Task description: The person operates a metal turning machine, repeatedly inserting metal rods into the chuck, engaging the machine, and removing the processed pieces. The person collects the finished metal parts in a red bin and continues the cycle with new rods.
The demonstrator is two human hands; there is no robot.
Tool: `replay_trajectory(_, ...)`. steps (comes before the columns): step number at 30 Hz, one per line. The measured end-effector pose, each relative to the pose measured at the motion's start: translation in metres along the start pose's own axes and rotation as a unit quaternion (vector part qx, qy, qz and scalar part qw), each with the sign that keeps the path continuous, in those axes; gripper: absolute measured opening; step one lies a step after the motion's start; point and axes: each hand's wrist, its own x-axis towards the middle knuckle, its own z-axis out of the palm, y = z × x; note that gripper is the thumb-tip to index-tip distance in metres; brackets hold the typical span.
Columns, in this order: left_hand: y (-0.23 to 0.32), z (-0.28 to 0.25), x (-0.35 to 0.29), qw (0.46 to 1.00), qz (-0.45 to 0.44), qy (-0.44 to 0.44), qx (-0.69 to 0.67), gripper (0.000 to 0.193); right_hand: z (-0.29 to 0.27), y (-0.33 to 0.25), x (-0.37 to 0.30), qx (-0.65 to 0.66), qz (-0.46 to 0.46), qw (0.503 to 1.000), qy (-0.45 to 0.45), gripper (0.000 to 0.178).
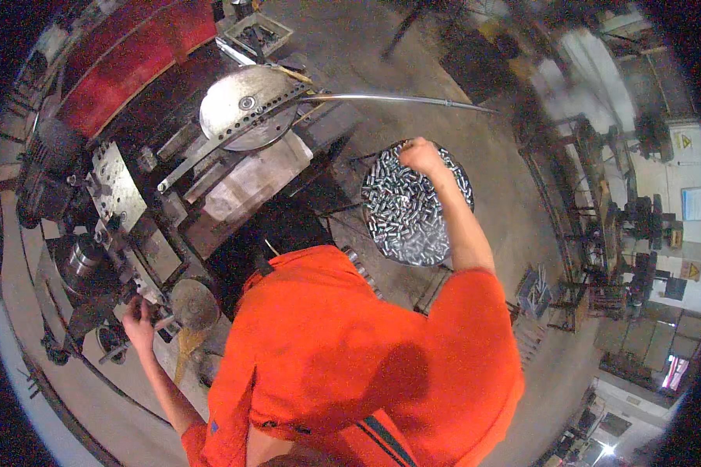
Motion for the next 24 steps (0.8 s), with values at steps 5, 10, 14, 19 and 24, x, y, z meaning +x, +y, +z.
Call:
replay_trajectory(5,0.012,-0.003,-0.006,0.999,-0.003,0.007,0.041,0.026,0.044,0.029,0.002,-0.175,0.055,0.979,-0.088,0.029)
replay_trajectory(10,0.015,-0.002,-0.008,0.995,0.004,0.053,0.08,0.027,0.07,0.052,0.005,-0.347,-0.044,0.924,-0.152,0.037)
replay_trajectory(14,0.013,0.0,-0.01,0.992,0.014,0.079,0.092,0.028,0.059,0.029,0.003,-0.347,-0.005,0.92,-0.182,0.042)
replay_trajectory(19,0.009,-0.001,-0.007,0.993,-0.03,0.063,0.099,0.028,0.063,0.028,0.002,-0.305,0.022,0.93,-0.203,0.04)
replay_trajectory(24,0.014,-0.001,-0.008,0.993,-0.021,0.066,0.091,0.027,0.058,0.027,0.0,-0.24,0.039,0.958,-0.154,0.036)
